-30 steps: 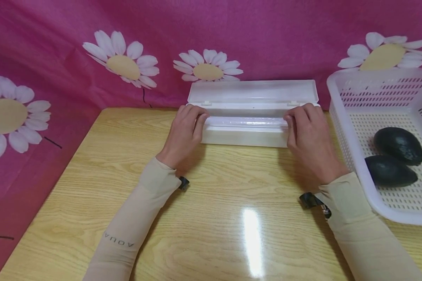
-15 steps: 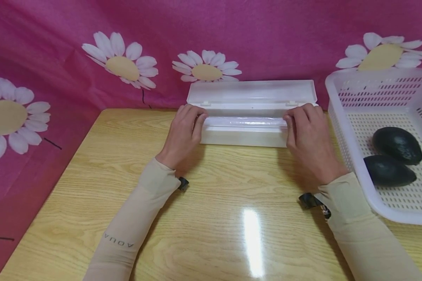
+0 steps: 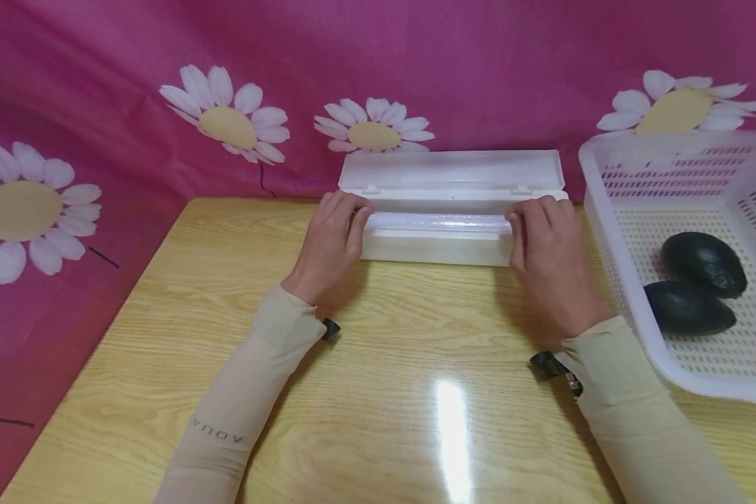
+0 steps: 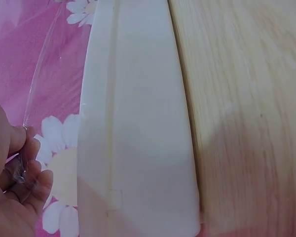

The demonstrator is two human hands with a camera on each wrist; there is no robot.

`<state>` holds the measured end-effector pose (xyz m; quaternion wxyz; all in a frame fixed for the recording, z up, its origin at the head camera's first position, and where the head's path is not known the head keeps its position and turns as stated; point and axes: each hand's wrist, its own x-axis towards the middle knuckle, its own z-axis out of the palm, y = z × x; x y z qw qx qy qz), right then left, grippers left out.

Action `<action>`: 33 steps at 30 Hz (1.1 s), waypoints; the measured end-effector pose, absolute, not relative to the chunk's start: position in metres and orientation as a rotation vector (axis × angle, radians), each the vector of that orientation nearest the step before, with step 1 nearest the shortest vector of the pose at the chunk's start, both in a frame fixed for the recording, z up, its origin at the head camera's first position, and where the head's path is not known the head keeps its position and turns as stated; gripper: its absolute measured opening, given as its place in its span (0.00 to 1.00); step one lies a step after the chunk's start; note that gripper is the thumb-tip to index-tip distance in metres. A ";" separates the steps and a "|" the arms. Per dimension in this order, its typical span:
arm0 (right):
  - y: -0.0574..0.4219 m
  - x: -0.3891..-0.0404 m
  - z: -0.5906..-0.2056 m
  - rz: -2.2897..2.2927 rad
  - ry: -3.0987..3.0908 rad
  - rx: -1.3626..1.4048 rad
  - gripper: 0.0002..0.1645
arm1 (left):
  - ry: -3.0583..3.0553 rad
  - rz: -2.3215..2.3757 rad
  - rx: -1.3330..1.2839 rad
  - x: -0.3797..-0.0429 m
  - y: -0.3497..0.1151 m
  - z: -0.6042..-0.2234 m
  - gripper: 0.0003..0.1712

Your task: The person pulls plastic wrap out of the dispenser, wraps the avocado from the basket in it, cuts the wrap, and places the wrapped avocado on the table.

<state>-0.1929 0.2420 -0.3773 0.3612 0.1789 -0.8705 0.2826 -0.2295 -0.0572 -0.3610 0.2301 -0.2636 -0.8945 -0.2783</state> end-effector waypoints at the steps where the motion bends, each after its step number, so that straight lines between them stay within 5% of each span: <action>1: 0.241 -0.193 -0.378 0.728 -2.240 0.462 0.10 | -2.463 -0.770 -0.722 -0.229 -0.057 -0.361 0.13; 33: 0.233 -0.174 -0.361 0.702 -2.219 0.456 0.09 | -2.364 -0.767 -0.744 -0.211 -0.066 -0.356 0.13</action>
